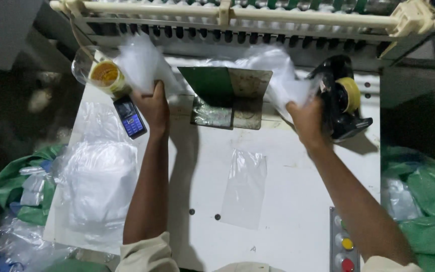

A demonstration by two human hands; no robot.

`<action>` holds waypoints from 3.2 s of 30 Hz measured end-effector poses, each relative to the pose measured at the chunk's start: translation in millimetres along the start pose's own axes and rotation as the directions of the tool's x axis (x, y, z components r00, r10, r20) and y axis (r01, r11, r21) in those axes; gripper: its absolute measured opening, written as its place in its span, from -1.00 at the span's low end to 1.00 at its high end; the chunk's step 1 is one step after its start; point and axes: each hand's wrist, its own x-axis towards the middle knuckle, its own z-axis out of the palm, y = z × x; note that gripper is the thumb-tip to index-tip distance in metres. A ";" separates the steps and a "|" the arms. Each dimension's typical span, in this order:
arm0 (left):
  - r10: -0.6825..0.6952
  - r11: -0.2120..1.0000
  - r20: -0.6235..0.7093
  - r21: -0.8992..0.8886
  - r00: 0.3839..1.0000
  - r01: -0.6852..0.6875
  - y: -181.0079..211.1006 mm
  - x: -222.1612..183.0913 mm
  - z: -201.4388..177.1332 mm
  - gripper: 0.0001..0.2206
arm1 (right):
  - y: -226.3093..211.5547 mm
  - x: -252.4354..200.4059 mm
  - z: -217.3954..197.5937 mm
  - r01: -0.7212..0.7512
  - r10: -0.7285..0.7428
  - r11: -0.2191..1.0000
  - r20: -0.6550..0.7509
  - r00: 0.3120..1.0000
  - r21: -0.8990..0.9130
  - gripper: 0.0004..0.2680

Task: Folding and organizing plastic bags on a workstation in a packaging factory

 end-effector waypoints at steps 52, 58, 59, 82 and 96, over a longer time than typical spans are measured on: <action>-0.517 0.817 0.636 0.566 -0.573 -0.108 107.4 -262.4 -194.1 -0.38 | -83.5 -261.2 -239.4 -0.462 0.716 0.690 0.621 0.319 -0.558 -0.51; -0.726 0.616 0.638 0.769 -0.257 0.171 116.6 -283.0 -192.9 -0.40 | -74.7 -284.4 -227.6 -0.030 0.175 0.984 0.982 0.075 -0.173 -0.36; -0.643 0.750 0.759 0.651 0.097 -0.122 112.4 -290.3 -193.0 -0.46 | -66.8 -284.8 -219.4 -0.089 0.228 0.972 0.958 0.173 -0.216 -0.56; -0.337 0.939 0.607 0.273 0.720 0.210 125.4 -283.4 -175.8 -0.37 | -145.4 -298.4 -147.8 -0.694 0.528 0.641 0.468 0.709 0.328 -0.65; -0.329 0.943 0.829 0.260 0.452 0.210 103.8 -265.7 -169.5 -0.27 | -97.1 -298.0 -151.7 -0.639 0.537 0.755 0.695 0.477 -0.146 -0.72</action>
